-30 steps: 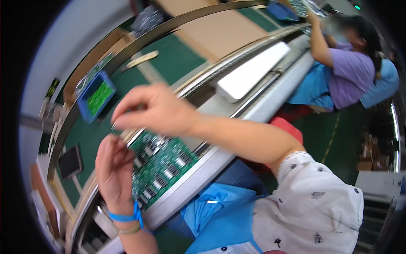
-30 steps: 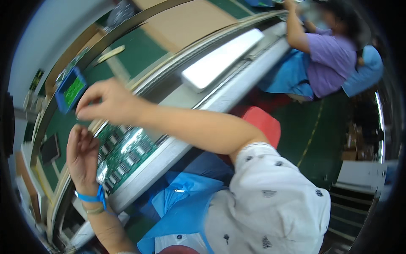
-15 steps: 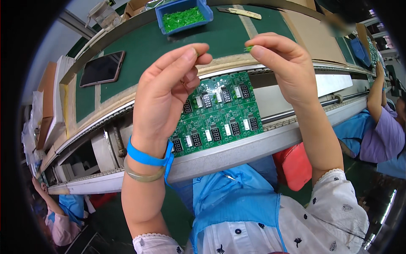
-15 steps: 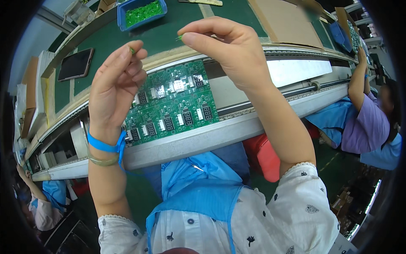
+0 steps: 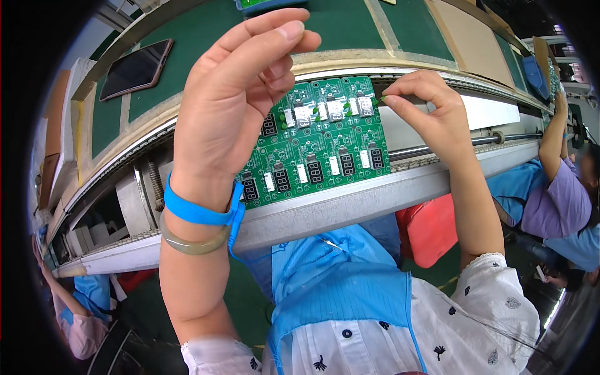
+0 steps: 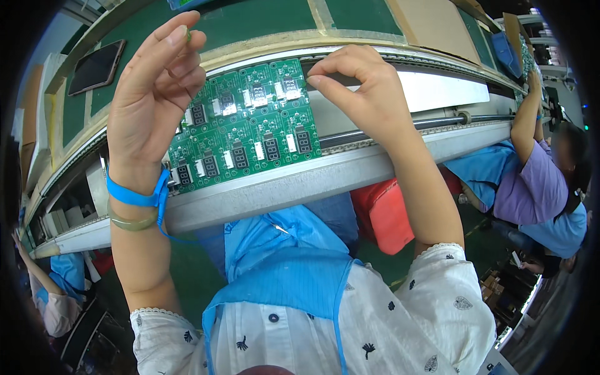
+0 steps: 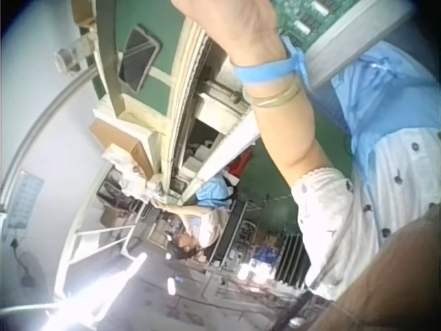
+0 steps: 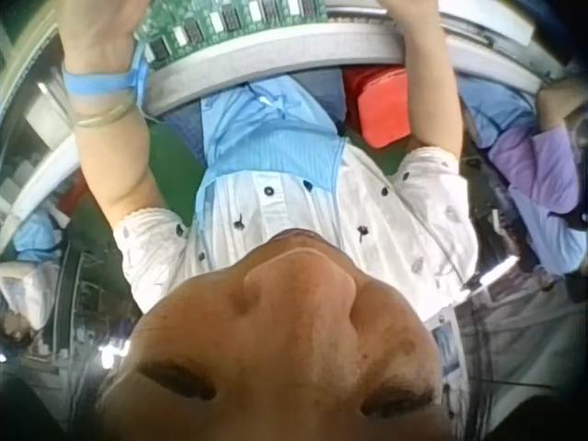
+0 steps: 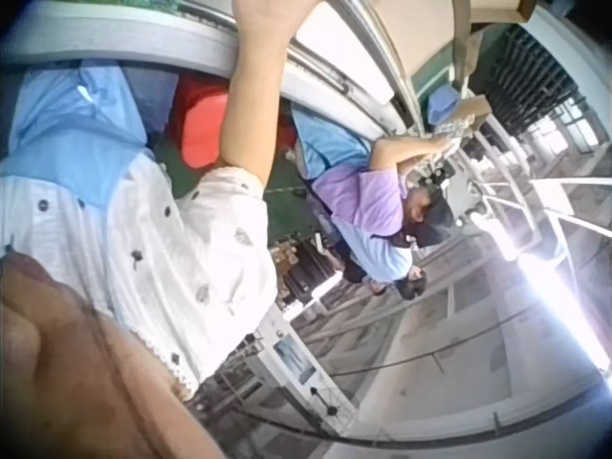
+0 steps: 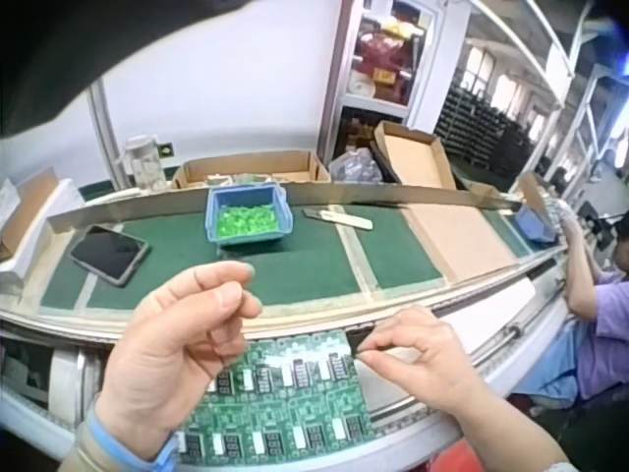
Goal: The person places small green electronic components onto a green circuit board. They pick components from a container and insert them into specific slots on the board, repeating this process for multiple components.
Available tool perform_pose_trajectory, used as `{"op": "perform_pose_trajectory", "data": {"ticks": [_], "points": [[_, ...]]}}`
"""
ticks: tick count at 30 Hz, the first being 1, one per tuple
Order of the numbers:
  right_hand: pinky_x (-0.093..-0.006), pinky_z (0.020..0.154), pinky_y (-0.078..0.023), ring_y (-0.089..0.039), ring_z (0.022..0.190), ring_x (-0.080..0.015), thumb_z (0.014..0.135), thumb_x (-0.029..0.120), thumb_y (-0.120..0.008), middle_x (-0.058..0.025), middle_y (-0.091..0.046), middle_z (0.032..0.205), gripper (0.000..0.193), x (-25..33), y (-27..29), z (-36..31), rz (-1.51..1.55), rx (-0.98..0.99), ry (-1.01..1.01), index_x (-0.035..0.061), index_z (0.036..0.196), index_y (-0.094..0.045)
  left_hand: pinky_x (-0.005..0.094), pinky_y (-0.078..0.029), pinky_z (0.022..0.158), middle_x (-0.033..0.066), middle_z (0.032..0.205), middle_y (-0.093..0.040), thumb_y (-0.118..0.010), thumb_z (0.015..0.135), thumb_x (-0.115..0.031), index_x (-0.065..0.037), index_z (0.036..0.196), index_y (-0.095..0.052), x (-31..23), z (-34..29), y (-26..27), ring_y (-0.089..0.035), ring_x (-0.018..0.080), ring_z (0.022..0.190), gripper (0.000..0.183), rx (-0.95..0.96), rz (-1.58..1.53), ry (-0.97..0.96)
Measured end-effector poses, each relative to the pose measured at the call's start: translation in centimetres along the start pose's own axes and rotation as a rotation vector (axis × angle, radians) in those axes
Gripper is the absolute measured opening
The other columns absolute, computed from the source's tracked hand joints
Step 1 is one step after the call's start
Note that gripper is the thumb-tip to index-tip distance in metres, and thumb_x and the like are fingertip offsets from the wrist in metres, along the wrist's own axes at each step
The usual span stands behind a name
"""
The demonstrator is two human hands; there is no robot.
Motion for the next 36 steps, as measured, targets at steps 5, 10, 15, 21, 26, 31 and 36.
{"op": "perform_pose_trajectory", "data": {"ticks": [5, 10, 15, 21, 26, 31, 36], "points": [[-0.0378, 0.087, -0.050, -0.065, 0.096, -0.0260, 0.082, 0.013, -0.078, -0.0089, -0.073, 0.094, 0.013, 0.6, -0.2, -0.5, -0.122, 0.048, 0.062, 0.0043, 0.091, -0.077, 0.0234, -0.046, 0.073, 0.0061, 0.106, -0.072, -0.069, 0.100, -0.019, 0.002, 0.130, -0.065, 0.0, 0.2, 0.6, -0.055, 0.0050, 0.082, 0.037, 0.041, -0.015, -0.007], [-0.0389, 0.086, -0.050, -0.064, 0.095, -0.0275, 0.083, 0.013, -0.078, -0.0088, -0.072, 0.093, 0.012, 0.8, -0.3, -0.4, -0.175, 0.050, 0.104, 0.0043, 0.091, -0.077, 0.0253, -0.049, 0.067, 0.0085, 0.092, -0.074, -0.068, 0.098, -0.010, 0.000, 0.115, -0.072, 0.3, 0.1, -0.6, -0.060, 0.0088, 0.070, 0.021, -0.060, -0.110, 0.052], [-0.0394, 0.085, -0.050, -0.063, 0.095, -0.0276, 0.082, 0.013, -0.078, -0.0085, -0.071, 0.093, 0.013, 1.0, -0.2, -0.5, -0.220, 0.048, 0.160, 0.0045, 0.091, -0.077, 0.0232, -0.049, 0.069, 0.0077, 0.096, -0.074, -0.068, 0.099, -0.010, 0.001, 0.119, -0.071, 0.3, 0.1, -0.7, -0.059, 0.0072, 0.072, 0.023, -0.046, -0.100, 0.044], [-0.0391, 0.084, -0.050, -0.064, 0.094, -0.0277, 0.080, 0.014, -0.079, -0.0082, -0.071, 0.090, 0.013, 1.3, -0.5, -0.6, -0.223, 0.042, 0.162, 0.0047, 0.090, -0.077, 0.0229, -0.048, 0.070, 0.0074, 0.096, -0.073, -0.067, 0.101, -0.012, 0.002, 0.121, -0.070, 0.5, 0.0, -0.5, -0.057, 0.0072, 0.072, 0.025, -0.045, -0.104, 0.037], [-0.0333, 0.082, -0.052, -0.068, 0.091, -0.0206, 0.084, 0.016, -0.080, -0.0070, -0.072, 0.090, 0.015, 1.1, -0.3, -0.5, -0.036, -0.021, 0.027, 0.0022, 0.091, -0.078, 0.0217, -0.047, 0.069, 0.0057, 0.094, -0.071, -0.068, 0.100, -0.011, 0.003, 0.118, -0.070, 0.0, -0.7, -0.1, -0.055, 0.0065, 0.072, 0.023, -0.074, -0.116, 0.027], [-0.0298, 0.079, -0.052, -0.069, 0.087, -0.0173, 0.089, 0.020, -0.079, -0.0082, -0.073, 0.091, 0.020, 0.2, 2.1, 2.0, 0.092, -0.152, -0.056, 0.0008, 0.092, -0.077, 0.0203, -0.041, 0.072, 0.0028, 0.099, -0.068, -0.068, 0.100, -0.019, 0.003, 0.129, -0.068, -0.6, 0.2, -1.6, -0.049, 0.0029, 0.078, 0.036, 0.106, 0.006, 0.000], [-0.0411, 0.086, -0.054, -0.070, 0.094, -0.0335, 0.085, 0.030, -0.072, -0.0150, -0.075, 0.093, 0.025, 3.6, -2.3, 13.3, 0.035, -0.141, 0.287, 0.0076, 0.094, -0.080, 0.0186, -0.042, 0.070, 0.0037, 0.109, -0.062, -0.062, 0.104, -0.015, 0.004, 0.145, -0.051, -1.3, -1.1, 2.1, -0.053, 0.0031, 0.087, 0.046, 0.020, 0.089, -0.056]]}}
Point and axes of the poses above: each hand's wrist, its own z-axis towards the middle knuckle, its own y-axis out of the back of the hand, x = y × z, the point moved 5 cm from there along z, towards the middle knuckle
